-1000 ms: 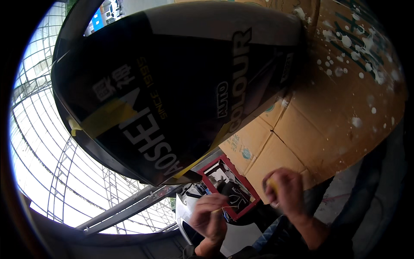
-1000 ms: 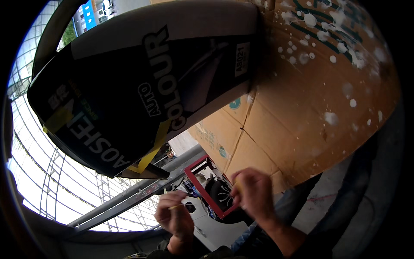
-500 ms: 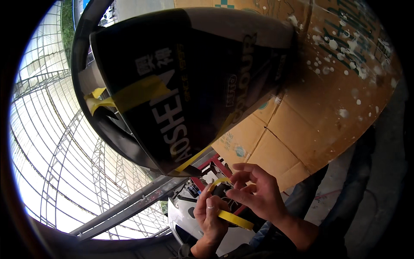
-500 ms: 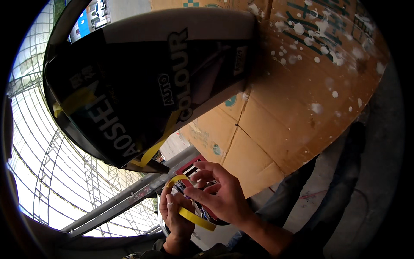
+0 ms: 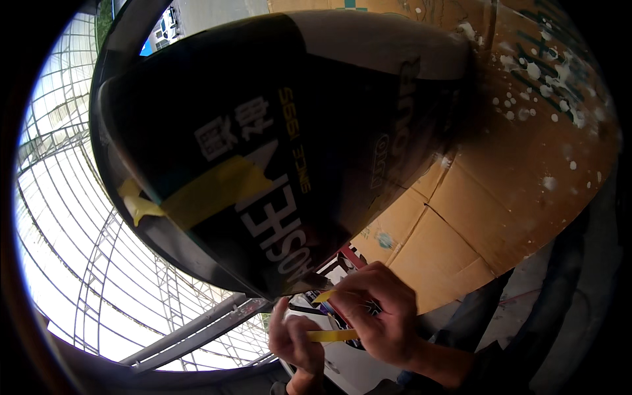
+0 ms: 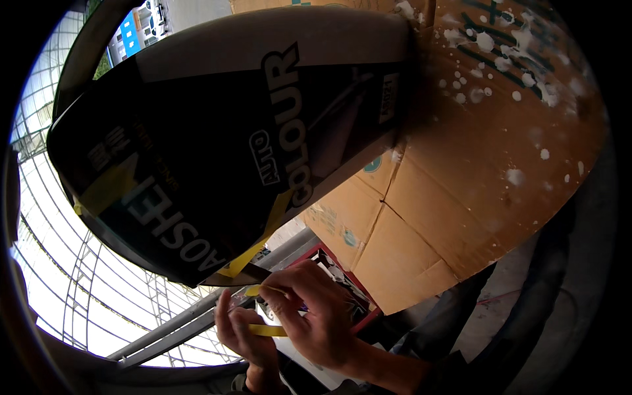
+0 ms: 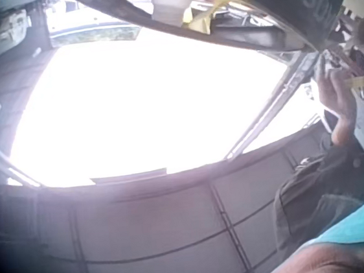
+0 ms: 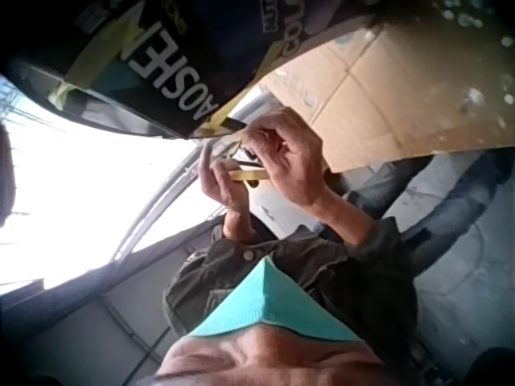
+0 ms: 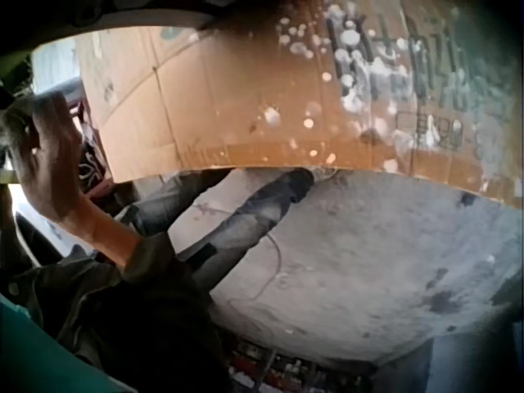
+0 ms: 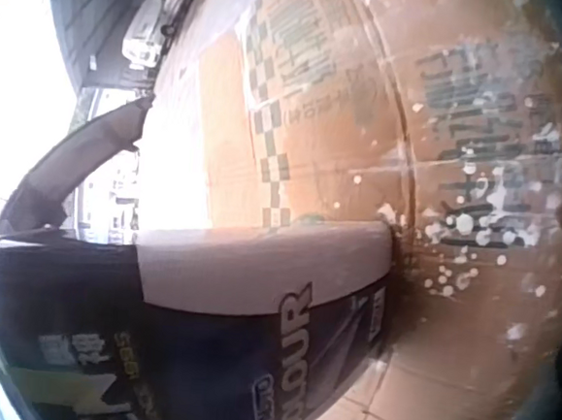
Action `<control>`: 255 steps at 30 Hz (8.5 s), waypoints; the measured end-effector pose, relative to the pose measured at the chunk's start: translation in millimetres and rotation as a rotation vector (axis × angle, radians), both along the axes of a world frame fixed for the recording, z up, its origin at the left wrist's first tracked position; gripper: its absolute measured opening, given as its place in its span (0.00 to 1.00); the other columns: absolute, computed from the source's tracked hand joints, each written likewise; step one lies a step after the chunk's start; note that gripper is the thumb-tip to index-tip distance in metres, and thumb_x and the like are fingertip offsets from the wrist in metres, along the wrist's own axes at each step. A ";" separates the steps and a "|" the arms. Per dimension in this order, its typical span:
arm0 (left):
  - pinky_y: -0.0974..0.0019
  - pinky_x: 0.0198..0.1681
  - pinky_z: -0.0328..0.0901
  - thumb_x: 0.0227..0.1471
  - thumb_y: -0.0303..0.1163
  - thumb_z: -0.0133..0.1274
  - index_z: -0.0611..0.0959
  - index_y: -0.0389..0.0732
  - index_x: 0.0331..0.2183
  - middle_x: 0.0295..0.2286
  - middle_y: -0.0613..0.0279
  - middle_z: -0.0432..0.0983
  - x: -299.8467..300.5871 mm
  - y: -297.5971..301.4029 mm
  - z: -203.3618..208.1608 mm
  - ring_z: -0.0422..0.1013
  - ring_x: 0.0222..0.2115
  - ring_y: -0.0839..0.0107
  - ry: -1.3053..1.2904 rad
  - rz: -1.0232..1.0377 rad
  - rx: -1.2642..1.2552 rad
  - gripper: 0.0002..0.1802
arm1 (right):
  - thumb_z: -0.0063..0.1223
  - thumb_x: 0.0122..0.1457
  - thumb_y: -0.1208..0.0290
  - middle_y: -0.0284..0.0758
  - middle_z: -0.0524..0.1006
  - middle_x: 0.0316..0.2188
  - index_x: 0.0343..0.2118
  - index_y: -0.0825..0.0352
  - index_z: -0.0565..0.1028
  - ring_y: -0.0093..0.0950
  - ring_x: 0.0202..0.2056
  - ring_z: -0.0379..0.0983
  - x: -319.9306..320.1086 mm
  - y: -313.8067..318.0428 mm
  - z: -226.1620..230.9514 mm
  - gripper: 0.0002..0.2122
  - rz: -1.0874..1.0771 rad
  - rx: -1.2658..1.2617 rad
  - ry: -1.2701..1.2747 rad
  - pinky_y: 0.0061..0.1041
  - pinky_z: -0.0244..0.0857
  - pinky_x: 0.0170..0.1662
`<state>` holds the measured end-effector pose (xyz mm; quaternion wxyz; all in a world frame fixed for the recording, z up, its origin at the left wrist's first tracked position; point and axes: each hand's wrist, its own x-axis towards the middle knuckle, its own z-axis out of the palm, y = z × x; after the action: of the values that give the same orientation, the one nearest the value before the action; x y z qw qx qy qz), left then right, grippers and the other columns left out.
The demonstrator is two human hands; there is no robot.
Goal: The person applies yellow masking tape to a gray car mirror housing, covering edges and specific areas. They then walk to a workbench, pick up a paint spray gun, and return to the taped part.
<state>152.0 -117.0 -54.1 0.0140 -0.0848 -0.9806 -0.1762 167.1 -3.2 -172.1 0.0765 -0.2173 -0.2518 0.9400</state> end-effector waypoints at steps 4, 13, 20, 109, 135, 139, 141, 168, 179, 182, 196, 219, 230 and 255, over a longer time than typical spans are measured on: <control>0.80 0.20 0.64 0.62 0.38 0.40 0.69 0.31 0.46 0.22 0.64 0.72 -36.0 -10.6 7.5 0.69 0.18 0.80 -0.123 0.211 0.295 0.19 | 0.55 0.58 0.75 0.32 0.77 0.23 0.37 0.68 0.76 0.18 0.20 0.73 -16.9 6.2 8.8 0.05 -0.032 -0.045 0.050 0.17 0.64 0.21; 0.68 0.34 0.72 0.57 0.35 0.46 0.75 0.32 0.43 0.36 0.54 0.76 -87.3 -48.3 28.1 0.76 0.33 0.66 -0.381 -0.002 0.218 0.17 | 0.52 0.60 0.73 0.33 0.75 0.18 0.56 0.62 0.63 0.26 0.15 0.73 -32.5 -8.1 15.4 0.21 0.071 0.065 0.166 0.22 0.63 0.17; 0.65 0.38 0.71 0.55 0.37 0.52 0.74 0.31 0.46 0.39 0.56 0.75 -82.3 -28.9 19.2 0.74 0.37 0.63 -0.405 0.091 0.429 0.22 | 0.54 0.56 0.77 0.38 0.74 0.16 0.30 0.68 0.73 0.29 0.18 0.76 -38.2 -2.3 23.5 0.02 0.115 0.157 0.137 0.26 0.64 0.21; 0.80 0.24 0.56 0.51 0.20 0.53 0.76 0.30 0.43 0.18 0.75 0.65 25.5 90.9 38.9 0.61 0.19 0.86 -0.420 0.376 0.905 0.15 | 0.47 0.63 0.64 0.40 0.75 0.41 0.48 0.70 0.72 0.29 0.41 0.74 92.5 150.9 69.6 0.15 0.513 0.499 0.233 0.25 0.64 0.46; 0.60 0.48 0.64 0.31 0.27 0.67 0.75 0.36 0.47 0.40 0.52 0.74 -146.1 231.6 65.3 0.69 0.43 0.55 -0.021 0.101 0.015 0.35 | 0.44 0.64 0.72 0.35 0.77 0.26 0.31 0.71 0.71 0.21 0.31 0.73 -35.8 363.0 82.8 0.08 0.611 0.356 -0.171 0.22 0.67 0.39; 0.58 0.49 0.63 0.31 0.25 0.66 0.76 0.36 0.46 0.39 0.52 0.75 -151.0 232.2 68.6 0.70 0.42 0.56 -0.039 0.091 0.010 0.34 | 0.44 0.64 0.71 0.35 0.76 0.26 0.31 0.71 0.71 0.22 0.31 0.73 -63.2 380.2 80.1 0.09 0.682 0.372 -0.177 0.22 0.67 0.39; 0.57 0.50 0.63 0.30 0.25 0.66 0.76 0.36 0.46 0.39 0.53 0.76 -153.4 233.9 68.9 0.70 0.42 0.56 -0.042 0.103 0.006 0.34 | 0.44 0.64 0.71 0.34 0.76 0.26 0.32 0.71 0.71 0.21 0.31 0.73 -79.5 386.3 78.9 0.09 0.748 0.353 -0.160 0.21 0.67 0.38; 0.48 0.59 0.52 0.32 0.29 0.68 0.76 0.43 0.47 0.46 0.61 0.76 -147.1 221.9 64.6 0.67 0.51 0.61 -0.050 0.228 0.054 0.34 | 0.47 0.62 0.73 0.30 0.74 0.18 0.30 0.71 0.72 0.17 0.21 0.69 -195.6 378.8 85.1 0.07 1.342 0.509 -0.044 0.17 0.62 0.27; 0.42 0.58 0.53 0.39 0.38 0.67 0.79 0.46 0.43 0.45 0.66 0.76 -135.5 188.9 52.1 0.68 0.51 0.64 -0.129 0.192 0.225 0.26 | 0.45 0.63 0.73 0.33 0.74 0.20 0.31 0.71 0.71 0.20 0.24 0.70 -206.3 366.5 83.3 0.07 1.274 0.655 -0.361 0.19 0.65 0.31; 0.40 0.58 0.51 0.37 0.46 0.69 0.77 0.48 0.41 0.43 0.68 0.78 -132.7 175.7 44.8 0.68 0.50 0.64 -0.126 0.199 0.256 0.28 | 0.45 0.63 0.73 0.33 0.74 0.21 0.31 0.71 0.71 0.21 0.24 0.70 -205.9 359.1 83.4 0.07 1.236 0.654 -0.398 0.20 0.65 0.31; 0.42 0.58 0.51 0.44 0.51 0.63 0.81 0.58 0.40 0.42 0.77 0.77 -123.4 160.5 28.9 0.68 0.49 0.75 -0.122 0.104 0.321 0.20 | 0.50 0.57 0.72 0.34 0.72 0.17 0.32 0.70 0.71 0.24 0.18 0.71 -190.9 325.5 79.8 0.06 1.216 0.917 -0.622 0.22 0.69 0.25; 0.39 0.59 0.51 0.45 0.61 0.53 0.78 0.51 0.43 0.48 0.55 0.73 -105.9 194.4 21.9 0.66 0.50 0.58 0.187 0.168 -0.184 0.30 | 0.45 0.62 0.75 0.31 0.73 0.20 0.30 0.71 0.71 0.16 0.23 0.68 -179.9 383.6 89.0 0.05 1.210 0.517 -0.152 0.16 0.62 0.28; 0.44 0.58 0.55 0.48 0.55 0.56 0.79 0.47 0.44 0.50 0.50 0.69 -84.3 216.6 20.5 0.63 0.53 0.52 0.269 0.223 -0.320 0.27 | 0.45 0.61 0.72 0.33 0.72 0.18 0.28 0.70 0.69 0.18 0.20 0.67 -161.7 410.5 74.7 0.08 1.178 0.407 -0.050 0.19 0.62 0.27; 0.70 0.31 0.67 0.37 0.17 0.63 0.82 0.36 0.27 0.28 0.58 0.76 -89.4 311.7 37.3 0.73 0.28 0.68 -0.065 0.466 0.402 0.10 | 0.59 0.52 0.72 0.35 0.76 0.19 0.34 0.66 0.77 0.32 0.18 0.72 -169.7 347.7 81.6 0.07 0.968 1.044 0.474 0.27 0.64 0.22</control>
<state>62.6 194.7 -16.9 0.0392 0.1522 -0.9191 -0.3613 -2.7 344.5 -90.5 -0.2001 0.1906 -0.7091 0.6487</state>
